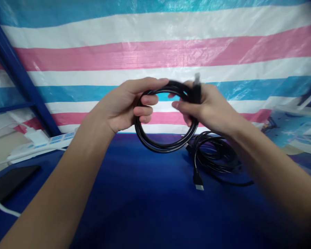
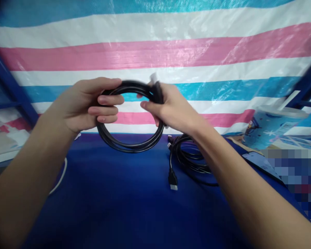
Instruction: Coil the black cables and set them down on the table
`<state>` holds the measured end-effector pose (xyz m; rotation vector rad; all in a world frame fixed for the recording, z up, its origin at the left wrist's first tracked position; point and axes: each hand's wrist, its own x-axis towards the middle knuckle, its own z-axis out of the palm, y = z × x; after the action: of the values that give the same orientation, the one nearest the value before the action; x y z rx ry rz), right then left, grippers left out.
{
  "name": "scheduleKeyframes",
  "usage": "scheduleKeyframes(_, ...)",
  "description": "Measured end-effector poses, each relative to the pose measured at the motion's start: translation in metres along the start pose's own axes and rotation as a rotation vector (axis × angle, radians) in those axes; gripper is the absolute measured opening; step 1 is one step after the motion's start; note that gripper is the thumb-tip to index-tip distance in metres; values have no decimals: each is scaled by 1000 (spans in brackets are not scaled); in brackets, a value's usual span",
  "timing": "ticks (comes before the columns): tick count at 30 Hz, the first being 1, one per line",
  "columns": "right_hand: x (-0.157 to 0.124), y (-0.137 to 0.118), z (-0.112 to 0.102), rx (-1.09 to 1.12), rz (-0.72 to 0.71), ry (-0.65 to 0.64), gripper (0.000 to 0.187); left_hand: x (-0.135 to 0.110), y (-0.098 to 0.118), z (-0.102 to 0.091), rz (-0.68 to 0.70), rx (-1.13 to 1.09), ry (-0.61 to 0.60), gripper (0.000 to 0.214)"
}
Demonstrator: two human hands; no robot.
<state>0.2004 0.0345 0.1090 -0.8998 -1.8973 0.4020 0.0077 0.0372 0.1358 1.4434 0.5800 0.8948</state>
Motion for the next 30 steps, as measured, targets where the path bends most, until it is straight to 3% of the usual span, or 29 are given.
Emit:
scheduleKeyframes(4, -2, 1, 0, -651, -190, -75, 21, 5, -10, 7, -36, 206, -28, 21)
scheduleKeyframes(6, -5, 2, 6, -803, -229, -131, 31, 8, -17, 14, -29, 334, -59, 25)
scheduleKeyframes(9, -7, 0, 15, -685, -204, -150, 39, 8, -20, 22, -13, 471, -94, 22)
scheduleKeyframes(12, -7, -4, 15, -515, -164, -154, 42, 4, -16, 21, -38, 536, -150, 39)
scheduleKeyframes(16, -12, 3, -19, -498, -57, -281, 69, 0, -9, 7, -55, 575, -68, 54)
scheduleKeyframes(18, -22, 21, -47, -582, 46, -382, 77, 0, -7, -1, -27, 576, 30, 60)
scheduleKeyframes(20, -36, 47, -72, -595, 244, -483, 65, 1, -5, -8, 6, 567, 106, 63)
scheduleKeyframes(23, -56, 90, -94, -595, 281, -537, 46, 2, -5, -11, 21, 545, 157, 63)
scheduleKeyframes(27, -66, 143, -93, -718, 211, -351, 37, 4, -7, -7, 4, 538, 133, 62)
scheduleKeyframes(30, -58, 174, -85, -761, 253, -359, 23, 4, -8, -4, -1, 546, 113, 60)
